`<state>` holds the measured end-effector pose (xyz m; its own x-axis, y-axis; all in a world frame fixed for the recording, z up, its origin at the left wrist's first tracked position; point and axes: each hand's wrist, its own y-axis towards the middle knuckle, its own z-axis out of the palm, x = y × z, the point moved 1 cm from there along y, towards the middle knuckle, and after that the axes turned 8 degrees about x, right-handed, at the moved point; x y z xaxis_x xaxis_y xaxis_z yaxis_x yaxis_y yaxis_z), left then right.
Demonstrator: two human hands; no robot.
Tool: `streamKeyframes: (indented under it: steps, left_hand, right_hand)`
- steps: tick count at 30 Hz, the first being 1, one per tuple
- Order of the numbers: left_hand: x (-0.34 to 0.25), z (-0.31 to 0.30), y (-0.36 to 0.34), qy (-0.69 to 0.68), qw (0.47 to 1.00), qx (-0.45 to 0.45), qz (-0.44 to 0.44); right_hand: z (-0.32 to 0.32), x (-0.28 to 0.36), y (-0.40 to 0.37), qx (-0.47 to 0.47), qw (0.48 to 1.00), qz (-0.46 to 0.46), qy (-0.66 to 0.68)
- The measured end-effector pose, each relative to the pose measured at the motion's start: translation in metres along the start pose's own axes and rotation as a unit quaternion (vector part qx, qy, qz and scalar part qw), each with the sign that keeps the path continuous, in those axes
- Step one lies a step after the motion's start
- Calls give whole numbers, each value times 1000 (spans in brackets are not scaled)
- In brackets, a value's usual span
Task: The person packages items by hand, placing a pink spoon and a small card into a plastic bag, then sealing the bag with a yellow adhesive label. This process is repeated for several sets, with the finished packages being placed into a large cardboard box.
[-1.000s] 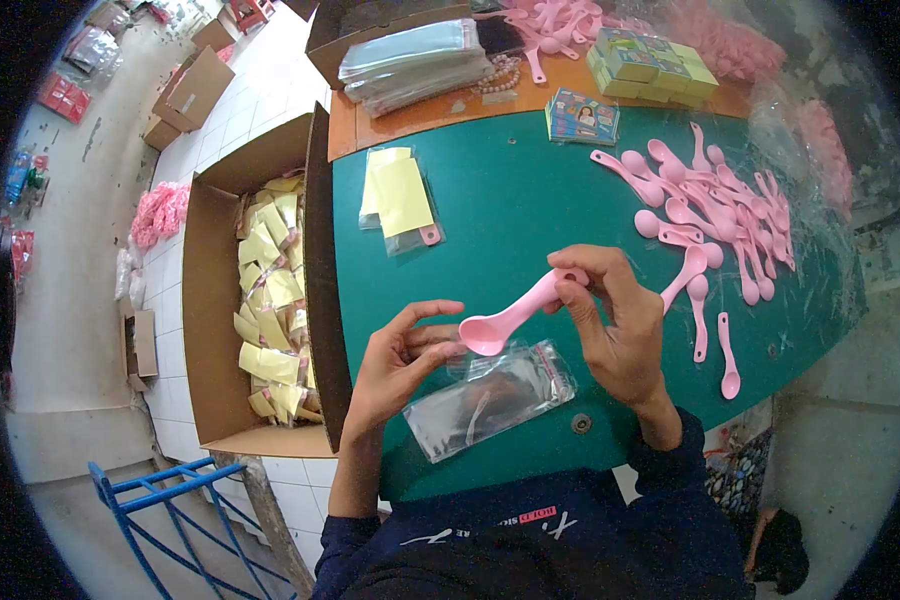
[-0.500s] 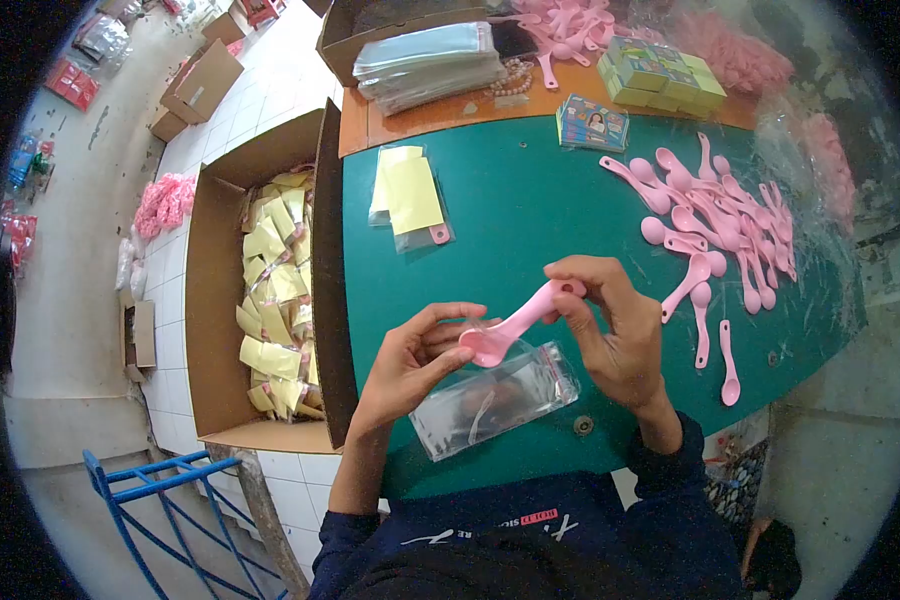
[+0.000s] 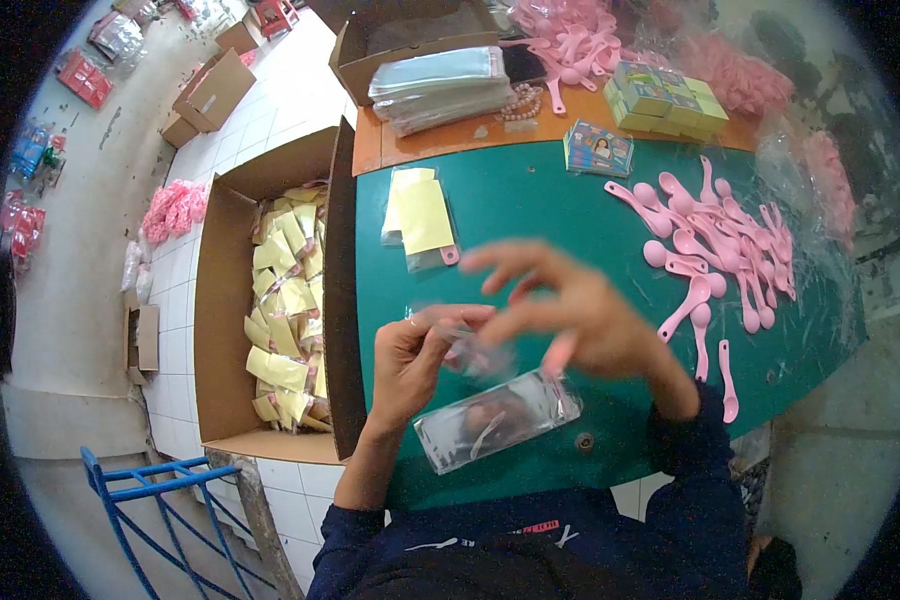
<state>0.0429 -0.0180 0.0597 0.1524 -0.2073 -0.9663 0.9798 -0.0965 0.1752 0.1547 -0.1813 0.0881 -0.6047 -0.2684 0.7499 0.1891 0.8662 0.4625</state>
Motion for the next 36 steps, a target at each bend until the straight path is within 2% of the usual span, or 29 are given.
streamKeyframes:
  steps: [2, 3, 4, 5, 7, 8, 9, 10, 13, 16, 17, 19, 20, 22, 24, 26, 29, 32, 35, 36]
  left_hand:
    - [5, -6, -3, 26, 998, -4, 56]
    - [4, -8, -5, 5, 999, -6, 43]
    - [2, -9, -8, -15, 999, -8, 31]
    - [-1, -12, -11, -34, 999, -9, 22]
    - [-7, -16, -17, -23, 1000, -9, -14]
    - [-10, -18, -20, -18, 999, -12, -32]
    - [-9, -23, -23, 29, 999, -6, -26]
    - [-5, -26, -20, 5, 999, -15, -28]
    - [8, -29, -18, -65, 996, -27, -62]
    - [16, -25, -12, -52, 996, -22, -74]
    - [17, -24, -11, -53, 995, -25, -82]
    - [17, -23, -9, -58, 993, -37, -95]
    - [16, -24, -9, -52, 991, -30, -118]
    - [12, -30, -6, -40, 986, -10, -164]
    - [13, -32, -2, -48, 983, -7, -179]
    - [15, -30, 1, -48, 983, -1, -177]
    - [16, -28, 3, -32, 988, 13, -153]
    - [18, -28, 2, -11, 988, 22, -149]
    - [17, -26, 2, 2, 988, 10, -155]
    - [17, -24, 3, -8, 989, 4, -149]
  right_hand:
    - [-47, -40, 2, -111, 992, 54, -4]
    - [-80, -68, 1, -170, 956, 231, -64]
    - [-116, -116, -14, -185, 912, 279, -238]
    - [-145, -166, -38, -196, 836, 315, -405]
    - [-182, -228, -80, -94, 815, 320, -474]
    - [-168, -220, -80, -72, 766, 379, -515]
    - [-162, -212, -79, -113, 757, 394, -510]
    - [-160, -206, -75, -151, 746, 408, -504]
    - [-148, -200, -72, -182, 719, 395, -543]
    - [-138, -205, -82, -226, 709, 359, -563]
    - [-142, -207, -87, -241, 731, 278, -575]
    - [-131, -166, -63, -293, 843, 316, -321]
    - [-119, -135, -47, -308, 874, 328, -182]
    - [-87, -67, -20, -224, 927, 297, 45]
    - [-58, -18, -9, -181, 932, 304, 73]
    - [-42, 4, -6, -149, 942, 300, 20]
    - [-36, 25, -2, -44, 943, 328, -44]
    - [-39, 30, -1, -37, 953, 268, -138]
    - [-40, 32, -2, -83, 953, 247, -156]
    - [-39, 32, -2, -57, 954, 239, -170]
